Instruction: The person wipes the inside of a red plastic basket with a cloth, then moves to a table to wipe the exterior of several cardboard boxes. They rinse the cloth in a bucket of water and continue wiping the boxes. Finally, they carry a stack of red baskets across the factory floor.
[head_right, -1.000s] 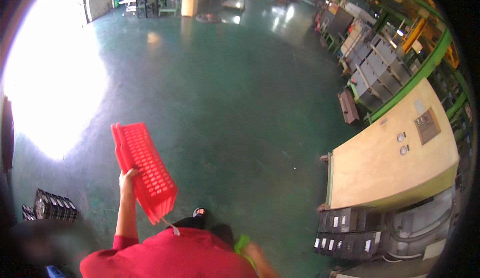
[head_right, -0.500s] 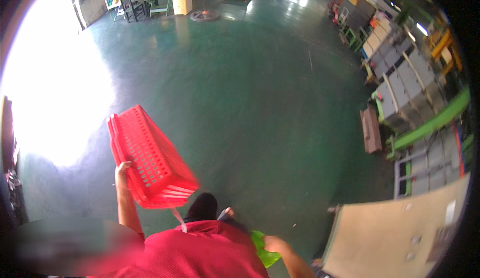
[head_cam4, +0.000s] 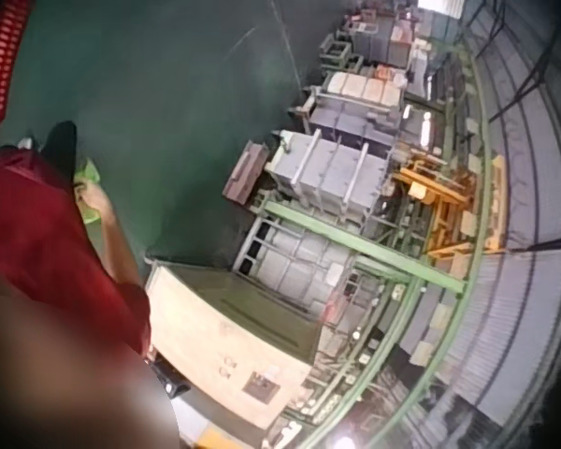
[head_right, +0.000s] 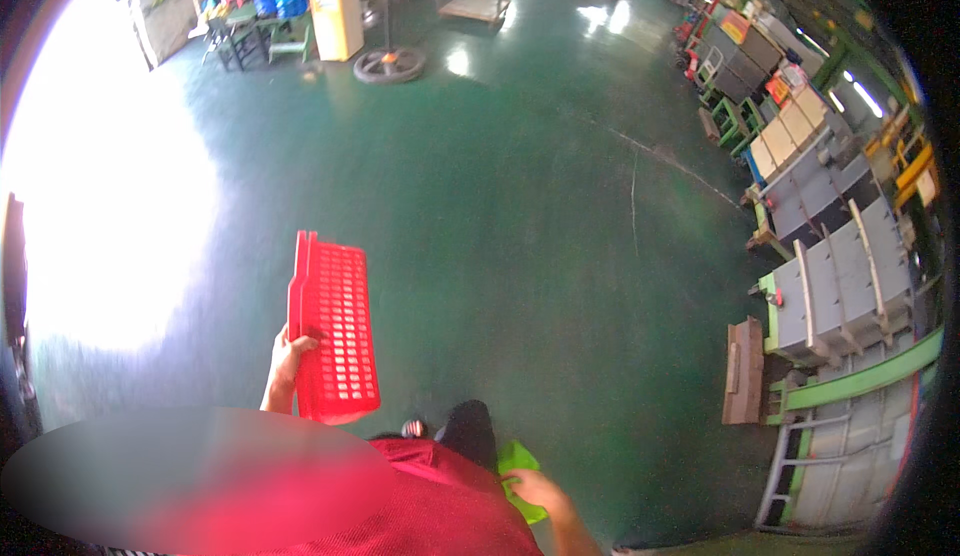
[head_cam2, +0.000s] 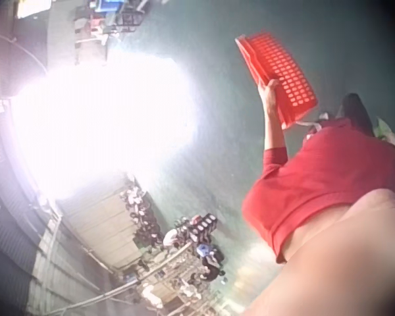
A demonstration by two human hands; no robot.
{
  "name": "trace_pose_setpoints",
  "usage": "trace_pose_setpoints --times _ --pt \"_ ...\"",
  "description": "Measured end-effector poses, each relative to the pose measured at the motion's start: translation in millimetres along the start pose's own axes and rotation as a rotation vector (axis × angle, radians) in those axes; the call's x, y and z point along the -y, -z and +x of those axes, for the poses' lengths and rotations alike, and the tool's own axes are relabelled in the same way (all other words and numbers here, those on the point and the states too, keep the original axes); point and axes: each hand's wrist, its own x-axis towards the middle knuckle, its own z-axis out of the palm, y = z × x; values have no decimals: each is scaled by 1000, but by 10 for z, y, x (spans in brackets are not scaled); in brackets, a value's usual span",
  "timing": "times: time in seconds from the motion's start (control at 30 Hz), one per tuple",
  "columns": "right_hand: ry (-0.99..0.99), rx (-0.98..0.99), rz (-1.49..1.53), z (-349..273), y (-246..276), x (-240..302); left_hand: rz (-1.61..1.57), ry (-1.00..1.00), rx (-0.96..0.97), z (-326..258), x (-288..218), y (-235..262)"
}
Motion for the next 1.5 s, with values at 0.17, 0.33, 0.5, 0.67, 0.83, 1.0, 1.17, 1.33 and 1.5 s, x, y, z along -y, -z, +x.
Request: trace_pose_setpoints --times 0.17,0.33,0.5,0.67,0.83,1.0,1.17,1.33,1.5 --pt "-97 -156 -24 1310 2146 32 -47 53 89 2187 -345 -1224" --pt "-99 167 -175 2551 4956 945 -1 23 59 4013 -1231 -2580" --pt "15 -94 -962 3875 7687 2727 -161 -49 131 5859 -2048 -3734" --pt "891 -459 -236 5513 9607 4816 -198 -133 129 8096 -2523 -4928" --pt "869 -587 49 6881 11357 6414 -135 -107 314 10344 -3311 -6284" --pt "524 -534 243 8417 13260 7232 26 -177 308 12572 -3625 -7467" --pt "509 -312 228 9846 15221 7909 -64 -217 293 14697 -3789 -8343" --pt "627 -390 148 11053 16661 8919 -32 -153 174 16586 -4465 -8785" --pt "689 -451 89 12603 18015 9974 -161 -283 102 18607 -4934 -8927"
